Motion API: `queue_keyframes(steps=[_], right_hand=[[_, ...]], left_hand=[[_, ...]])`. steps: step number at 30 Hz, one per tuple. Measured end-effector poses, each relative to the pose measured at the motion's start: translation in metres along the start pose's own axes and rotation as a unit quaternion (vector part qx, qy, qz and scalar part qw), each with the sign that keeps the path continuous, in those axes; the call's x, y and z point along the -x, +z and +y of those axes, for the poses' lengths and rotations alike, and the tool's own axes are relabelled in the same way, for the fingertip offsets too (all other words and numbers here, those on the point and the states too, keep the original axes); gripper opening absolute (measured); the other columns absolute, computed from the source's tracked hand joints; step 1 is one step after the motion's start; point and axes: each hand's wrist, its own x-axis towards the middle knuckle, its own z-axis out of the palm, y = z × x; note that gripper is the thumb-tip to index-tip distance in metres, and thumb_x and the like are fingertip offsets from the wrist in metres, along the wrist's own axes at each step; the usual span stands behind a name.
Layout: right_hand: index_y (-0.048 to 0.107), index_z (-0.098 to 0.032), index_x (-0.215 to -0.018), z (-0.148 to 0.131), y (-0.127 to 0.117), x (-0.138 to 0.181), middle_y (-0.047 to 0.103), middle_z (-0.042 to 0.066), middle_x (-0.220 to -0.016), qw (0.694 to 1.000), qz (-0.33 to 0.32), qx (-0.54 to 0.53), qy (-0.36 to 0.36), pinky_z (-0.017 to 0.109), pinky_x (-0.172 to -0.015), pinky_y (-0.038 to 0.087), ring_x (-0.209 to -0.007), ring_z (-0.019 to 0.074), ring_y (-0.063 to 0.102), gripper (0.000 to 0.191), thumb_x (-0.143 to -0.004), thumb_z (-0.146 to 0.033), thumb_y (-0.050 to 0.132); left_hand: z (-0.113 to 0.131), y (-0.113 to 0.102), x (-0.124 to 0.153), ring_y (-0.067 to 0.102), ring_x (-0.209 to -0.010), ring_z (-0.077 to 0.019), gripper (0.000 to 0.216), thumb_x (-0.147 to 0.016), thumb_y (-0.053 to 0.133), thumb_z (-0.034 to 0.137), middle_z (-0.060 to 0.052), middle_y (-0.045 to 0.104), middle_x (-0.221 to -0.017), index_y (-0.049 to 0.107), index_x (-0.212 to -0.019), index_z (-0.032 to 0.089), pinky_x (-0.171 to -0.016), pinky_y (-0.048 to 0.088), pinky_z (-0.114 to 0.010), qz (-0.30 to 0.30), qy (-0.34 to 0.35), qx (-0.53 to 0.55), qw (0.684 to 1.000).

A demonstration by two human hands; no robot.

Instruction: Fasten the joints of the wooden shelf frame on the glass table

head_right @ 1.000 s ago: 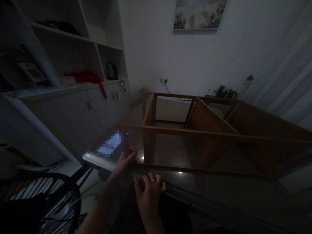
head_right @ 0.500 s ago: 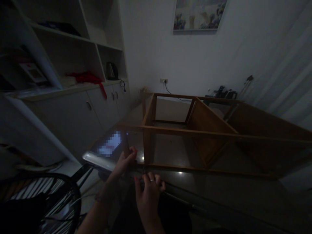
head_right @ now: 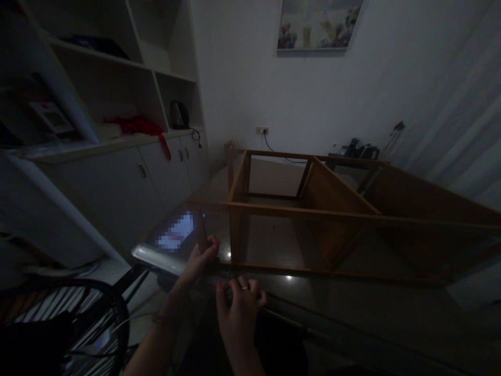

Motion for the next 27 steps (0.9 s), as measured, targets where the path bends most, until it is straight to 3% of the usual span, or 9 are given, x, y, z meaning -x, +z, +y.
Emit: queue_keyframes(steps=[4, 9, 22, 27], right_hand=[[0.065, -0.025, -0.083, -0.0012, -0.0025, 0.002, 0.07, 0.004, -0.092, 0.998, -0.052, 0.013, 0.026, 0.043, -0.087, 0.027, -0.093, 0.0256, 0.056, 0.031, -0.099, -0.042, 0.044], [0.067, -0.026, -0.081, -0.002, -0.0043, 0.0012, 0.07, 0.003, -0.092, 0.997, -0.065, -0.009, 0.049, 0.045, -0.089, 0.026, -0.097, 0.0273, 0.056, 0.031, -0.097, -0.044, 0.047], [0.064, -0.026, -0.071, -0.0011, -0.0022, -0.0004, 0.07, 0.003, -0.084, 0.996, -0.062, -0.031, 0.058, 0.047, -0.089, 0.026, -0.094, 0.029, 0.056, 0.025, -0.092, -0.036, 0.055], [0.065, -0.025, -0.075, 0.0007, 0.0011, 0.003, 0.07, 0.004, -0.086, 0.998, -0.032, -0.031, 0.045, 0.045, -0.087, 0.026, -0.091, 0.0273, 0.055, 0.027, -0.094, -0.034, 0.049]], left_hand=[[0.001, 0.0008, -0.0001, 0.036, -0.045, -0.0048, 0.043, -0.064, 0.079, 0.05, 0.009, 0.039, -0.055, 0.052, -0.075, 0.018, -0.043, 0.029, -0.016, 0.009, -0.007, -0.001, 1.0], [0.0003, -0.0001, -0.0005, 0.036, -0.045, -0.0048, 0.041, -0.065, 0.078, 0.049, 0.009, 0.04, -0.055, 0.053, -0.075, 0.018, -0.044, 0.03, -0.017, 0.002, -0.005, 0.001, 1.0], [0.0021, 0.001, 0.001, 0.036, -0.046, -0.0048, 0.042, -0.064, 0.079, 0.048, 0.009, 0.04, -0.055, 0.053, -0.076, 0.018, -0.045, 0.032, -0.017, 0.002, -0.007, 0.003, 1.0], [0.0011, 0.0013, 0.0005, 0.035, -0.045, -0.0046, 0.043, -0.063, 0.079, 0.049, 0.01, 0.038, -0.054, 0.053, -0.076, 0.018, -0.044, 0.032, -0.017, 0.013, -0.011, 0.001, 1.0]])
